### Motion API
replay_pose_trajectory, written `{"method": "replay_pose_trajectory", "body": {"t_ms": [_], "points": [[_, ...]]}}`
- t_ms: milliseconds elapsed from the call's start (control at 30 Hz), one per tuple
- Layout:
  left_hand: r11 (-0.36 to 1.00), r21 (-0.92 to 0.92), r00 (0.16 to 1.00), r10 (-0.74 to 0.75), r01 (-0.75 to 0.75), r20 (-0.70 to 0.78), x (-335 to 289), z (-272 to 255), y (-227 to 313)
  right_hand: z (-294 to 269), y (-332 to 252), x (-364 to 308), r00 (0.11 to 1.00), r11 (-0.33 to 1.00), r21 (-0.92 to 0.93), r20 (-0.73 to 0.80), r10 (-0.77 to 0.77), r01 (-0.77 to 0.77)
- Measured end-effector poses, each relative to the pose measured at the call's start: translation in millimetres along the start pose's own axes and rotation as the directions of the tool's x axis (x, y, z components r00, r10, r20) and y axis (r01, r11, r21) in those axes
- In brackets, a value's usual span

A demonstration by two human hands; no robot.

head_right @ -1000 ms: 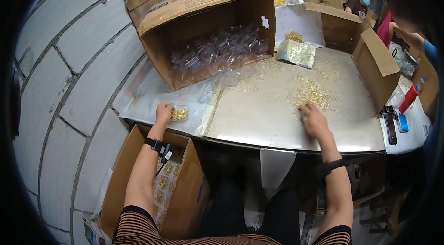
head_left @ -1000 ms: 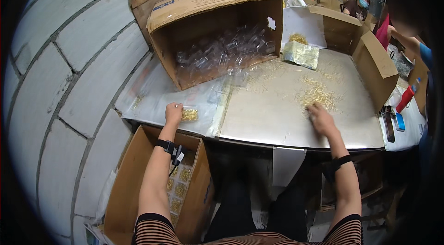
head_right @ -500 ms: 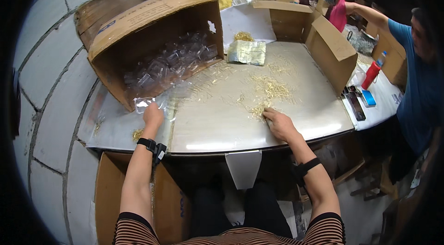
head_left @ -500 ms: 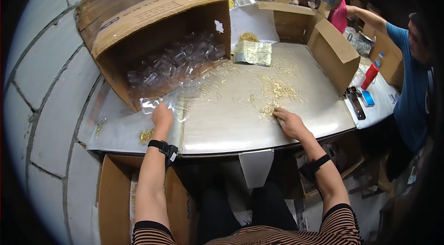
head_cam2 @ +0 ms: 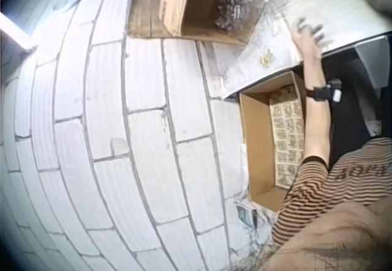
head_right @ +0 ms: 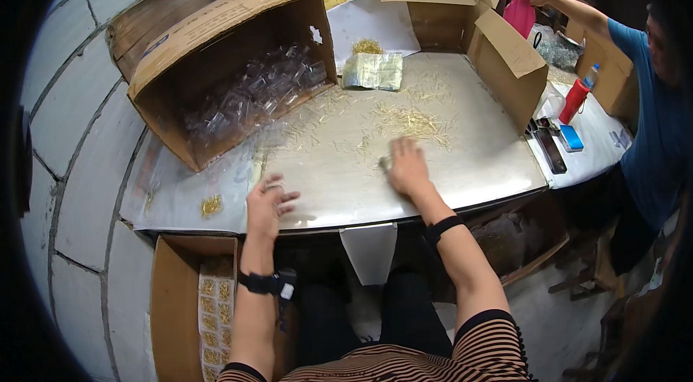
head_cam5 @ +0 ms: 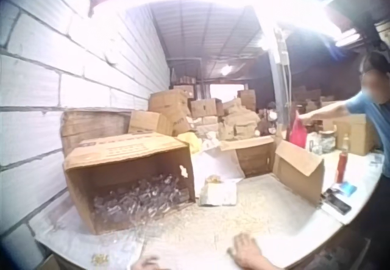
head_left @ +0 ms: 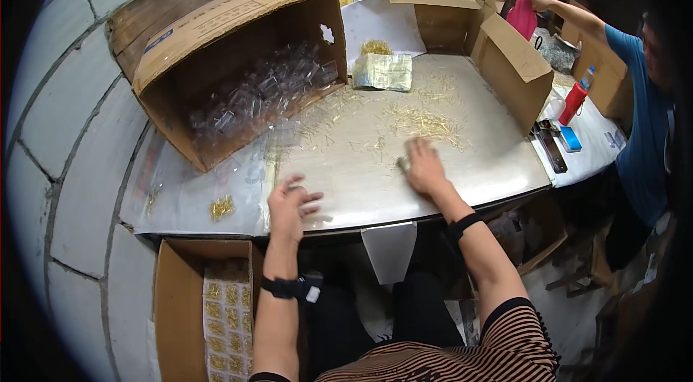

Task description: Sorting small gold-colored metal pins on a workbench and packaging them into plastic bags using a funnel.

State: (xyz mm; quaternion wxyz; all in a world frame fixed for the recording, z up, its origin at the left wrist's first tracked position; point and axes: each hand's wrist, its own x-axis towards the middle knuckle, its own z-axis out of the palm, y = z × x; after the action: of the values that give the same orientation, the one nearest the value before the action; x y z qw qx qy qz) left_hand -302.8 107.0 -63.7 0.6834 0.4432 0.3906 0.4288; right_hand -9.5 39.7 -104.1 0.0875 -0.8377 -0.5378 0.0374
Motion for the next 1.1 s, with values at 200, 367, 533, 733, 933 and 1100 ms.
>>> {"method": "replay_pose_trajectory", "body": {"t_ms": [200,367,533,733,933,1100], "points": [[0.977,-0.168,0.972,-0.095,0.133,0.215,-101.1,8.1,-42.5,5.0,14.3,0.8,0.989,0.998,0.043,-0.137,0.059,-0.054],[0.926,-0.113,0.928,-0.343,0.36,0.144,-158.7,-55.5,-103.5,-4.7,20.0,-28.8,0.985,0.819,0.549,-0.062,-0.158,0.166],[0.799,-0.099,0.797,-0.566,0.593,0.208,-165.4,-59.5,-182.6,-1.3,-7.2,-29.8,0.976,0.966,0.26,-0.208,0.065,-0.009],[0.786,-0.125,0.76,-0.525,0.606,0.384,-144.5,5.7,-202.3,34.9,-55.6,-62.3,0.97,0.99,0.052,-0.215,-0.117,0.131],[0.786,-0.128,0.749,-0.506,0.604,0.426,-141.5,27.8,-194.0,-6.4,-37.8,-88.1,0.99,0.883,0.463,-0.138,-0.016,0.079],[0.766,-0.112,0.732,-0.544,0.633,0.41,-139.7,19.6,-204.3,18.9,-25.3,-80.0,0.92,0.921,0.212,-0.293,-0.259,0.326]]}}
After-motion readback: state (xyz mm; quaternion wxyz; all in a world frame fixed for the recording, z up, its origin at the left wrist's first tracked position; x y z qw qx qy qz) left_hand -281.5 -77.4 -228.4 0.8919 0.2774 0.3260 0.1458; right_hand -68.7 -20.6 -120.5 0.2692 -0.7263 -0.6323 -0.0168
